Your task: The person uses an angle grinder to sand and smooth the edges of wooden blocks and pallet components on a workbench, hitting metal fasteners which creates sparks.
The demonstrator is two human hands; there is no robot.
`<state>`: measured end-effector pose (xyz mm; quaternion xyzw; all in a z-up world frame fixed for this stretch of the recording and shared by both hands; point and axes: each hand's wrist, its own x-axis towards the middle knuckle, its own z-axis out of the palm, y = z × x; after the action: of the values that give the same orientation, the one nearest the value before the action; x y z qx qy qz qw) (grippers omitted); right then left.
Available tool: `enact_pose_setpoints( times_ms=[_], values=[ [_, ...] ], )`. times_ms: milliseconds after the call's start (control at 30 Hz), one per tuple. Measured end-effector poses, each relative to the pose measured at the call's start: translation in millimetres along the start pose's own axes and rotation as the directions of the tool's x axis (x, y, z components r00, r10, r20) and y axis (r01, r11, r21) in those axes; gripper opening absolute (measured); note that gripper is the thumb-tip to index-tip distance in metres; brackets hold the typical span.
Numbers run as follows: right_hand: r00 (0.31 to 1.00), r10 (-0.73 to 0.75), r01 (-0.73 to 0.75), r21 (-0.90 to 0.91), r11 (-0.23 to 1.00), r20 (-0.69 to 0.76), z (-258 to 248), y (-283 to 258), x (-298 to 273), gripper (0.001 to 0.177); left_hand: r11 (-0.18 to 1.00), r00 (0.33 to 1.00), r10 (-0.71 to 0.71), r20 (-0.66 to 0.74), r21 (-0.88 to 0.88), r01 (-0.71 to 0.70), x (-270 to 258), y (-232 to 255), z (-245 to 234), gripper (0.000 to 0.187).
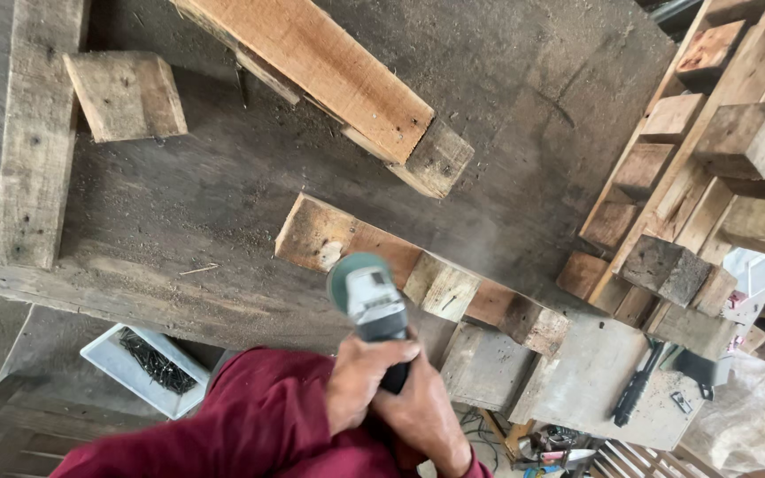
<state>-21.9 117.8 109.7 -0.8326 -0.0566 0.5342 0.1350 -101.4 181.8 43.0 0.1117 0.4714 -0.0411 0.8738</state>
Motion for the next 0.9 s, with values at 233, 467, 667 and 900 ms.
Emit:
enact_pose_setpoints(
  times_ms=[233, 467, 667, 900],
  values=[
    [0.922, -0.099, 0.269, 0.434, 0.86, -0.374, 4.4, 53.0, -11.4, 0.075, 0.977, 0.949, -0.009, 0.314, 0.203, -0.058, -10.3, -20.9, 14.1, 0.062],
    [0.864, 0.023, 0.397, 0.707, 0.586, -0.503, -1.8, 120.7, -16.7, 0.068, 0.232, 0.957, 0.264, 0.122, 0.955, -0.186, 34.4, -1.9, -55.0, 0.063],
    [0.874, 0.083, 0.4, 0.807, 0.435, -0.478, 0.7, 170.7, -25.5, 0.06, -0.45, 0.614, 0.37, 0.697, 0.713, -0.537, 122.6, -4.7, -10.5, 0.105],
    [0.9, 0.118, 0.347, 0.855, 0.386, -0.419, -2.0, 221.4, -29.3, 0.059, -0.145, 0.792, 0.228, 0.567, 0.824, -0.548, 167.2, 8.9, 20.1, 0.115]
  ],
)
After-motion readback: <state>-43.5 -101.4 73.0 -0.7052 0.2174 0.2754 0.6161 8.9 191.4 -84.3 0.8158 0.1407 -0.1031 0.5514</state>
